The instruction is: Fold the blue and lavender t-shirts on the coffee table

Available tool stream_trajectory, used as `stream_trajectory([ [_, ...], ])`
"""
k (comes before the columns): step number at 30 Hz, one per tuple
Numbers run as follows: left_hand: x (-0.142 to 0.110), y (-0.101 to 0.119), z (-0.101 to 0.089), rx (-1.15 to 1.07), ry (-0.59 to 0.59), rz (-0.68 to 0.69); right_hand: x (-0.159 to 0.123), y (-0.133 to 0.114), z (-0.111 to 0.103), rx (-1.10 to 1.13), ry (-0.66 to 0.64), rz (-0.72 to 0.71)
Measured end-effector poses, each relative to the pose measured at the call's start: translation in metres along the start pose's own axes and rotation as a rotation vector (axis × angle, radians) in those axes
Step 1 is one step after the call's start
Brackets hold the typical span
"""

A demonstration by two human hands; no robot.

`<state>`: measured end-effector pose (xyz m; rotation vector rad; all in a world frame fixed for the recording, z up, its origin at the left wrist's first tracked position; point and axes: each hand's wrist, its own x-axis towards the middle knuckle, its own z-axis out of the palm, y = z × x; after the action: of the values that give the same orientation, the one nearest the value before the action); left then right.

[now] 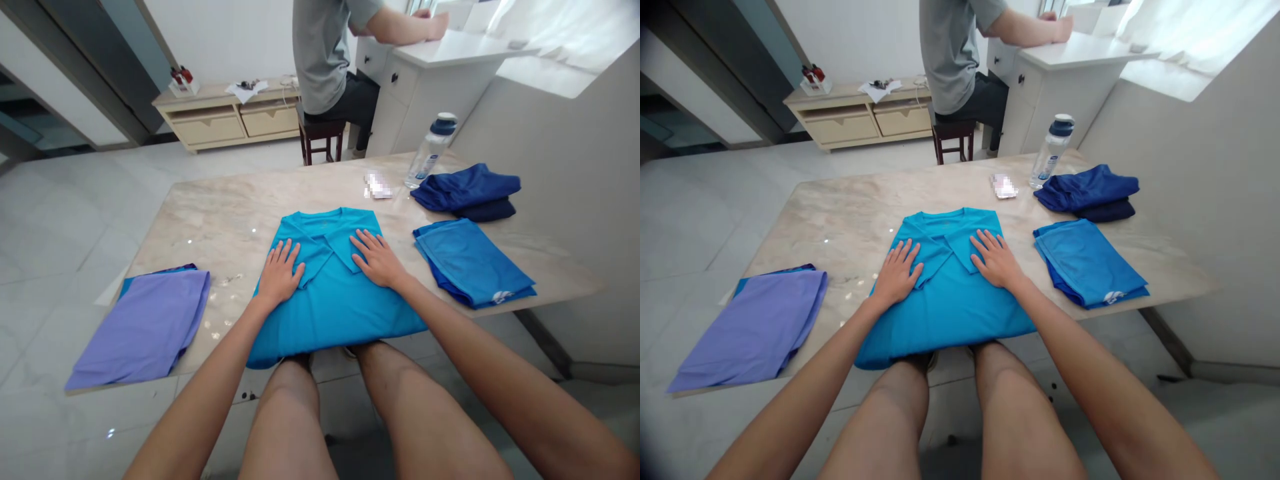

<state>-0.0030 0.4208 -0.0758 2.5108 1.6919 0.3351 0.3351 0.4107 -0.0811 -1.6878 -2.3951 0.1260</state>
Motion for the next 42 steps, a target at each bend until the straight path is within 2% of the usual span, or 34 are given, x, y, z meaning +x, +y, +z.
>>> stream_trajectory([
  [4,0.017,-0.008,0.004,-0.003,0.058,-0.116,0.024,0.012,0.004,-0.006,-0.011,-0.022],
  [8,0.026,-0.010,0.007,-0.008,0.121,-0.231,0.037,0.020,0.006,-0.007,-0.003,-0.040],
  [11,0.026,-0.010,0.004,-0.017,0.103,-0.229,0.040,0.022,0.009,-0.022,-0.007,-0.051],
  [13,0.021,-0.009,-0.001,-0.024,0.095,-0.156,0.037,0.021,0.010,-0.039,-0.008,-0.048],
  [17,-0.009,-0.007,-0.011,-0.037,-0.016,0.117,0.014,0.008,0.009,-0.051,-0.017,-0.031],
  [19,-0.033,-0.004,-0.015,-0.029,-0.058,0.128,-0.008,-0.002,0.010,-0.049,-0.012,-0.022],
  [23,-0.082,0.007,-0.023,0.004,-0.070,0.123,-0.059,-0.025,0.010,-0.050,0.005,-0.007],
  [25,-0.099,0.012,-0.031,-0.005,-0.109,0.132,-0.078,-0.036,0.008,-0.041,-0.035,0.004],
  [27,-0.104,0.016,-0.040,-0.053,-0.131,0.127,-0.088,-0.044,0.003,-0.021,-0.108,0.014],
  [30,-0.091,0.018,-0.050,-0.135,-0.082,0.124,-0.091,-0.052,-0.007,0.012,-0.191,0.038],
  [33,-0.064,0.020,-0.049,-0.203,0.030,0.117,-0.092,-0.057,-0.011,0.022,-0.173,0.054],
  [37,-0.035,0.019,-0.031,-0.253,0.120,0.083,-0.100,-0.061,-0.002,0.004,-0.019,0.020],
  [42,-0.029,0.014,-0.005,-0.338,0.140,0.071,-0.109,-0.065,0.004,-0.025,0.080,0.005],
])
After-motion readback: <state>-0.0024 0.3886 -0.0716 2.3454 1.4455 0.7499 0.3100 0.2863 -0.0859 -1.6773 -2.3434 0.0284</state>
